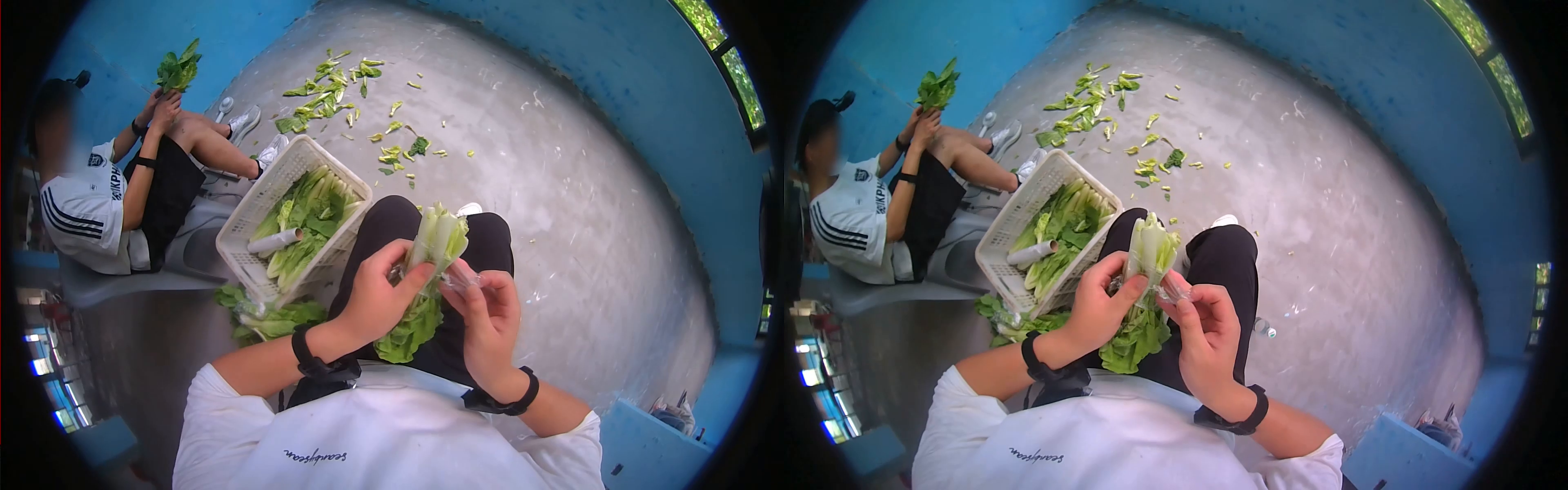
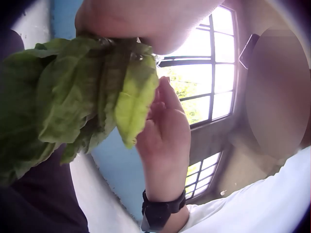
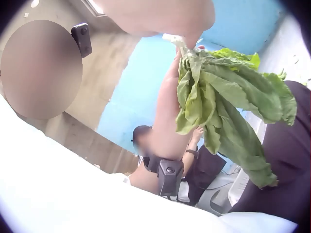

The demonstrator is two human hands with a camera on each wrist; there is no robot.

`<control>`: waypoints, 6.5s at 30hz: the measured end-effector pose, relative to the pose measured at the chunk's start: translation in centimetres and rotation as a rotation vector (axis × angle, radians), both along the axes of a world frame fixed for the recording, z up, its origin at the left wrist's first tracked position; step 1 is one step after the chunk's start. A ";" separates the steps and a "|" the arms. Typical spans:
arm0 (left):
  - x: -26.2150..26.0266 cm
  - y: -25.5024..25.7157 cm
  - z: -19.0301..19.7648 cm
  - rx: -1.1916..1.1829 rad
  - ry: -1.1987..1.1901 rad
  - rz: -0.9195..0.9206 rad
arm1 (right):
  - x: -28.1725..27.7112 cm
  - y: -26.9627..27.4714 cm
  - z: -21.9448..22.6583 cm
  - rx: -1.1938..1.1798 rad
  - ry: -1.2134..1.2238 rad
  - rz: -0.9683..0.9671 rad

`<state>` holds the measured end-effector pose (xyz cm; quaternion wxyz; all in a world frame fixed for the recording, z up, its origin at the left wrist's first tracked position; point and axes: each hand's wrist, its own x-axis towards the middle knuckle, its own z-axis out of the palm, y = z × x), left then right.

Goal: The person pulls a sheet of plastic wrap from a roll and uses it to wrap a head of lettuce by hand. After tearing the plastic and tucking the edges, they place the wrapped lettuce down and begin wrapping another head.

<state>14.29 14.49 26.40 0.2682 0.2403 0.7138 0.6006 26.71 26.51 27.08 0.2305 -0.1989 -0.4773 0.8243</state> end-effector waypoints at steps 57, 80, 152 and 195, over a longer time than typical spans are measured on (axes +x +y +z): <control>-2.2 -0.2 -0.2 0.421 -0.816 -0.320 | -0.2 5.1 3.3 0.736 -0.102 0.363; 0.3 0.3 -1.2 0.202 -0.401 -0.208 | -2.8 3.7 0.0 0.011 -0.206 0.228; -13.6 -6.8 2.3 0.346 -0.586 0.037 | 0.5 16.0 -7.4 0.638 -0.529 0.540; 19.4 -48.9 -34.4 0.387 -1.427 1.567 | -2.5 18.6 -9.2 0.217 -0.863 0.461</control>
